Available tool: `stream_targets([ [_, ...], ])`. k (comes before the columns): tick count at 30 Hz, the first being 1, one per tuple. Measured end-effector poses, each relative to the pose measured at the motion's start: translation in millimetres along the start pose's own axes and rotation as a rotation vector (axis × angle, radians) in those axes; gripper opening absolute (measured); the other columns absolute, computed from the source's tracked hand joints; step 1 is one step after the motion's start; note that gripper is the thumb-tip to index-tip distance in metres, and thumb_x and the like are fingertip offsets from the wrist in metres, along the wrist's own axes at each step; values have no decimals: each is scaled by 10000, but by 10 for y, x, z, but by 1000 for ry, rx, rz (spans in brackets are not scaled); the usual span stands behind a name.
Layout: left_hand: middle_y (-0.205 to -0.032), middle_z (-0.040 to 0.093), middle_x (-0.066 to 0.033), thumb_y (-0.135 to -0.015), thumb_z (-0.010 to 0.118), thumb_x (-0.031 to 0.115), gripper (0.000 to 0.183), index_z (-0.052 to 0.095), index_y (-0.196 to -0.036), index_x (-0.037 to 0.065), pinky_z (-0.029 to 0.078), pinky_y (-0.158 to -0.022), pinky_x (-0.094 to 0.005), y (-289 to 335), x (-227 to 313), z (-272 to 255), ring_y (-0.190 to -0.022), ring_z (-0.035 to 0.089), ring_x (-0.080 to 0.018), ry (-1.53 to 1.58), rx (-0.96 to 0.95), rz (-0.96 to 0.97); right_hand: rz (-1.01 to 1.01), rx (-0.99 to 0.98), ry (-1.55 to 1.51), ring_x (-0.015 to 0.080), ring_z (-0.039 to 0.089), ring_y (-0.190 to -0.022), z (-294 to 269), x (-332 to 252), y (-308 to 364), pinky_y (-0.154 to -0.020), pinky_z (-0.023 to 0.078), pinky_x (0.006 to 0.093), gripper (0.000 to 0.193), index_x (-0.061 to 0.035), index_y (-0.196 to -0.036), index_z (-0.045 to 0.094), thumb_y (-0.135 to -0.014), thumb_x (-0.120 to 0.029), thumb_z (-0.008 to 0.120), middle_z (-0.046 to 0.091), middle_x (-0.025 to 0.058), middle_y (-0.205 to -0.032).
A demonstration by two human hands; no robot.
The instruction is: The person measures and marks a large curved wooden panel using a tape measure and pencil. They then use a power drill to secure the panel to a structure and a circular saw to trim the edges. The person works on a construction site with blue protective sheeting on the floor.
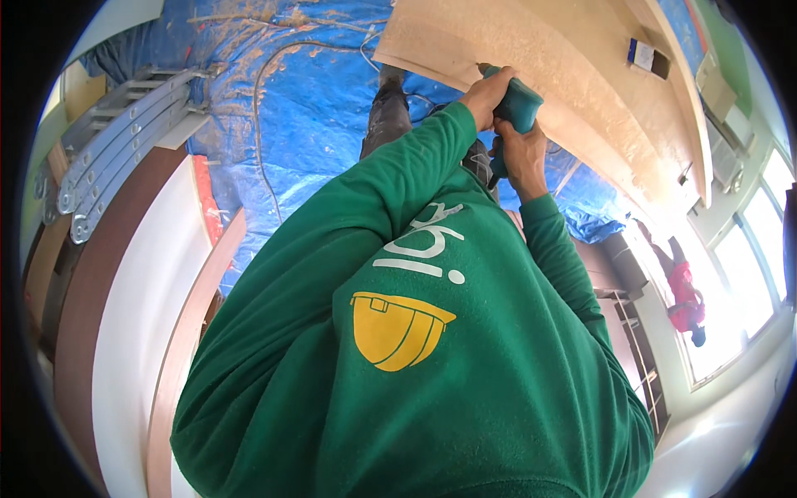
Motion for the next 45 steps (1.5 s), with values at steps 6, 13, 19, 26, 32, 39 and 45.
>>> stream_targets([
  [6,-889,688,-61,-926,723,521,403,665,-970,125,553,-657,-423,16,-17,51,-736,677,-231,122,-28,55,9,-48,59,184,696,-635,-68,-51,-83,-560,555,333,376,60,-1189,640,-910,-167,751,730,127,-885],
  [13,-855,668,-53,-926,677,595,452,667,-962,145,483,-586,-428,-49,-1,7,-704,629,-223,94,-141,7,97,-205,-96,177,711,-774,-83,-169,-78,-649,562,322,362,-2,-1209,672,-935,-214,774,739,101,-1009],
  [19,-869,655,-106,-907,677,616,565,670,-1041,67,432,-520,-404,-212,-132,-86,-670,613,-238,-56,-45,5,50,-203,-250,182,710,-874,-88,114,-125,-702,566,329,405,-2,-1211,653,-912,-223,811,718,89,-1051],
  [26,-993,695,-113,-918,717,527,471,664,-1062,82,579,-717,-453,-320,-231,-66,-823,701,-279,152,-10,11,7,-1,70,195,695,-697,-61,138,-119,-606,571,345,380,47,-1149,643,-885,-180,795,723,115,-887],
  [32,-916,692,-64,-955,690,479,367,647,-1013,119,604,-760,-429,-382,-244,-118,-798,702,-251,226,-101,53,-28,66,415,391,777,-953,-83,115,-262,-872,591,475,565,71,-1219,667,-791,-278,787,777,268,-1022],
  [39,-943,672,-115,-885,700,578,562,667,-1092,56,473,-571,-446,-430,-232,-77,-755,658,-263,240,-23,128,28,59,383,406,770,-994,-117,137,-267,-902,583,486,571,74,-1234,665,-799,-277,779,771,289,-1065],
  [45,-863,660,-86,-912,699,535,500,660,-1039,54,500,-570,-460,-377,-203,-76,-699,651,-251,218,-68,134,7,62,410,394,769,-1028,-126,179,-323,-928,577,477,595,81,-1243,668,-791,-287,790,772,293,-1087],
])
Point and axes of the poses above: each hand's wrist, its own y-axis away from the middle knuckle, its own z-axis out of the palm, x = y × z, the point moved 5 cm from there along -y, towards the middle knuckle
